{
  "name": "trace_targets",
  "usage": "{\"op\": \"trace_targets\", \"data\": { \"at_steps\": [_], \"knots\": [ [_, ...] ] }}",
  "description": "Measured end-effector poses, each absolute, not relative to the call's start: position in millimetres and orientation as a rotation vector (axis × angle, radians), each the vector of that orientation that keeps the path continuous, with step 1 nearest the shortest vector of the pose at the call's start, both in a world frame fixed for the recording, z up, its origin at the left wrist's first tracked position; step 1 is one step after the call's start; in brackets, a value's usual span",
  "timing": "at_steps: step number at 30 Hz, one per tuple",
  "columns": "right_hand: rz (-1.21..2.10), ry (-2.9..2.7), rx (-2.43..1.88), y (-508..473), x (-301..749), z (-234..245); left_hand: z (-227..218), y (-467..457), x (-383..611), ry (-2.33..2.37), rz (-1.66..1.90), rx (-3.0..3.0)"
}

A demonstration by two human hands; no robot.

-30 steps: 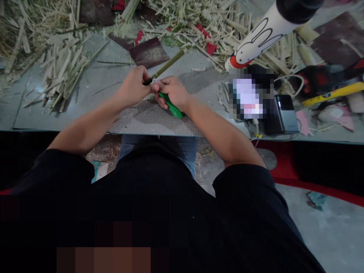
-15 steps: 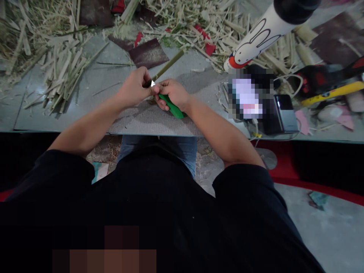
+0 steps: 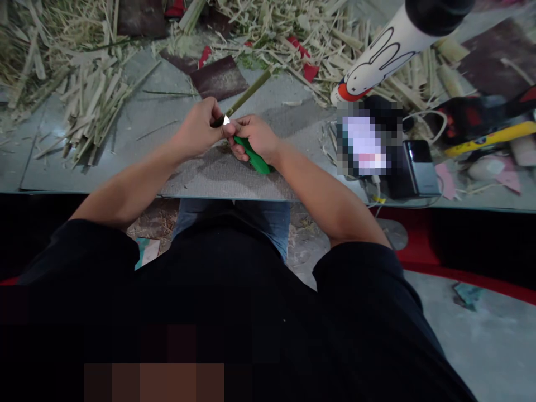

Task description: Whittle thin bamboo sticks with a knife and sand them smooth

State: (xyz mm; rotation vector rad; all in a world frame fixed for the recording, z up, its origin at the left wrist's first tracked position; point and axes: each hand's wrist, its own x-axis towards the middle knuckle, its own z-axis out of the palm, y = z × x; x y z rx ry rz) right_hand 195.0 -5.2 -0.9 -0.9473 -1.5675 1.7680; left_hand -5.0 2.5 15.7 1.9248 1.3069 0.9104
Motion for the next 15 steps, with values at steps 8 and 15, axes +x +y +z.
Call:
{"op": "trace_targets", "data": {
  "at_steps": [8,15],
  "knots": [
    [1.84,-1.561,-0.901,-2.9,199.2,-0.1,13.7,2.4,-2.0,1.341,0.867,1.946],
    [1.673,-1.575,-0.878,-10.2,193.0,2.1,15.4,6.2,-5.1,1.347,0.883,1.935]
  ]
}}
